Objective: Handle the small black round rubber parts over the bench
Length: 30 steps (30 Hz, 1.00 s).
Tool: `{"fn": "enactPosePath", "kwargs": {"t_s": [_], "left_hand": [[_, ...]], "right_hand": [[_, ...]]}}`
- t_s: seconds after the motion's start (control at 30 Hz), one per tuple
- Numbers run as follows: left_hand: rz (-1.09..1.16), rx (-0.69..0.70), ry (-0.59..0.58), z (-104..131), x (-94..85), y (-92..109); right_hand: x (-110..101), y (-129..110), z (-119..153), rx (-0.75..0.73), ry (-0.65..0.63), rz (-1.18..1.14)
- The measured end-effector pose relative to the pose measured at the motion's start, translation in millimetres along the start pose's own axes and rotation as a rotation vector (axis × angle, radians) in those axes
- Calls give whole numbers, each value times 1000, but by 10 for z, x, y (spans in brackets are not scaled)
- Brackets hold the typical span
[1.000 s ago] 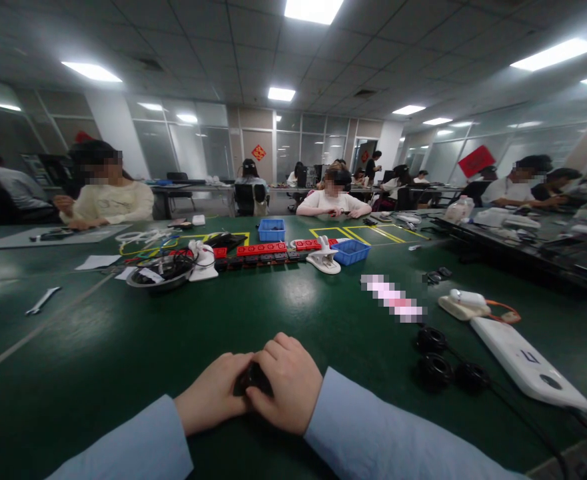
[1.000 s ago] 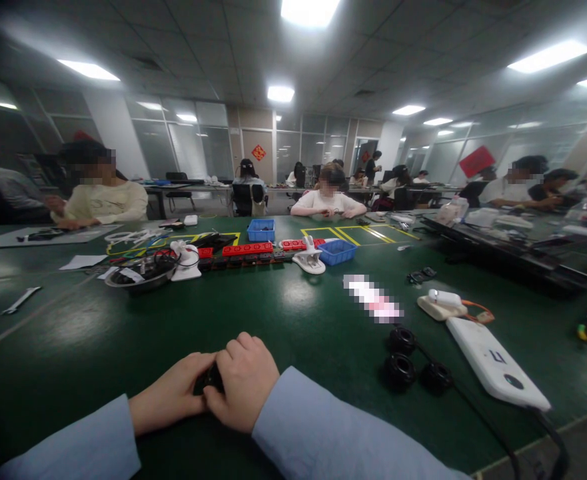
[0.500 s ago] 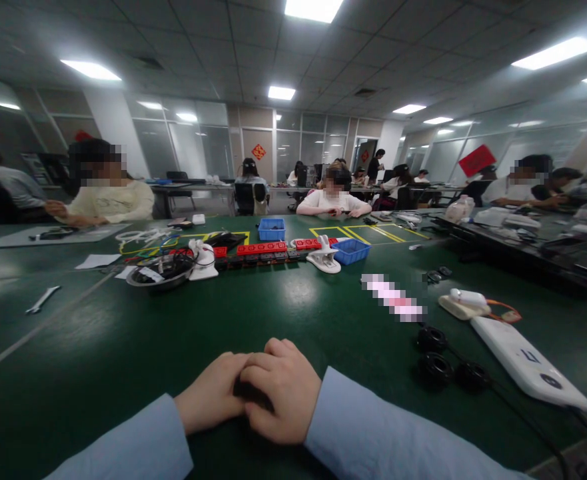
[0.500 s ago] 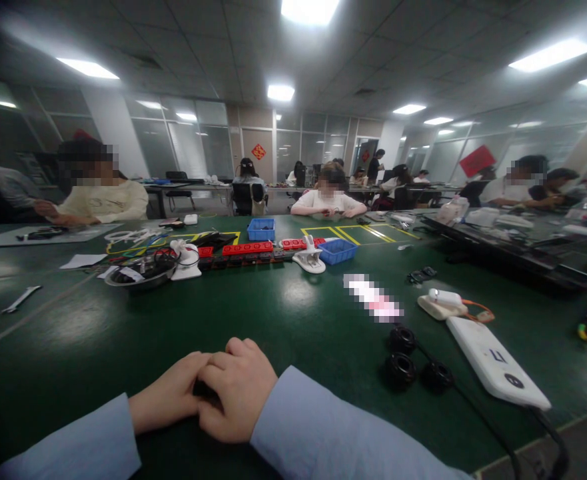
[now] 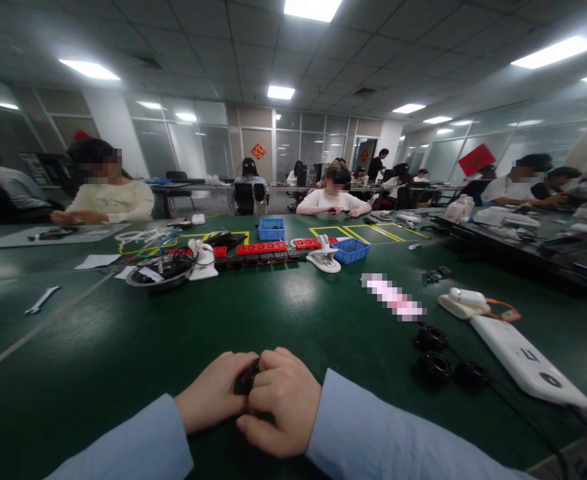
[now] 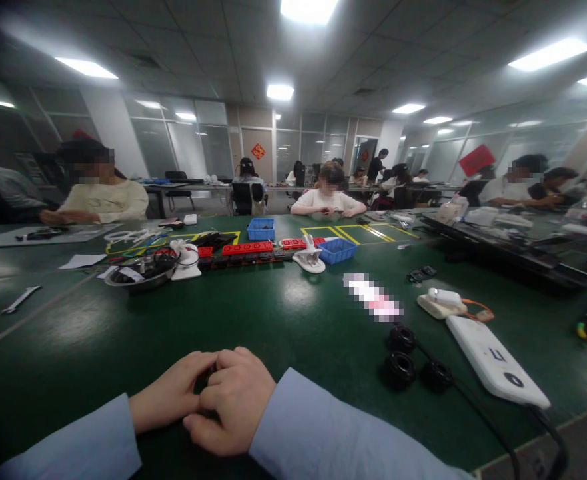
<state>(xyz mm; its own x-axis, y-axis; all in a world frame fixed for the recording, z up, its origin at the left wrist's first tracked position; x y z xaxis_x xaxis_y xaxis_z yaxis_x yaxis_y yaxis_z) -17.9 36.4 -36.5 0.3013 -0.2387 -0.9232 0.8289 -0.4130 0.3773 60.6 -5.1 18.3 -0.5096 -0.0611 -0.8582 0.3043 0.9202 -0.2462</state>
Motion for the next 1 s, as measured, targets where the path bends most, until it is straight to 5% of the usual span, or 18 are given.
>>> {"fn": "enactPosePath", "kwargs": {"t_s": [0.33, 0.73, 1.0], "left_hand": [[9, 16, 7, -16, -16, 2], [16, 30, -9, 10, -11, -31], [21, 24, 3, 5, -21, 3]], "right_hand": [[-24, 190, -7, 91, 1, 127], [-94, 565, 55, 455, 64, 43], [-149, 360, 44, 352, 163, -45]]}}
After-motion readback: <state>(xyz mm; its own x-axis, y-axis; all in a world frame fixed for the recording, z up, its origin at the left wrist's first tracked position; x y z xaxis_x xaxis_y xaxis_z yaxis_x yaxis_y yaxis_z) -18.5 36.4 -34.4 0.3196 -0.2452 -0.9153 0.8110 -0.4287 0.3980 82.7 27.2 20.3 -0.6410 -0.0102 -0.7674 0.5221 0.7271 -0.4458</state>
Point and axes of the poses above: each hand's wrist, its own z-axis away from the middle knuckle, its own x-axis out of the palm, y = z × x, the point moved 7 cm from there along -z, towards the middle knuckle, and after that the axes turned 6 degrees about -z, right-handed, at the moved point
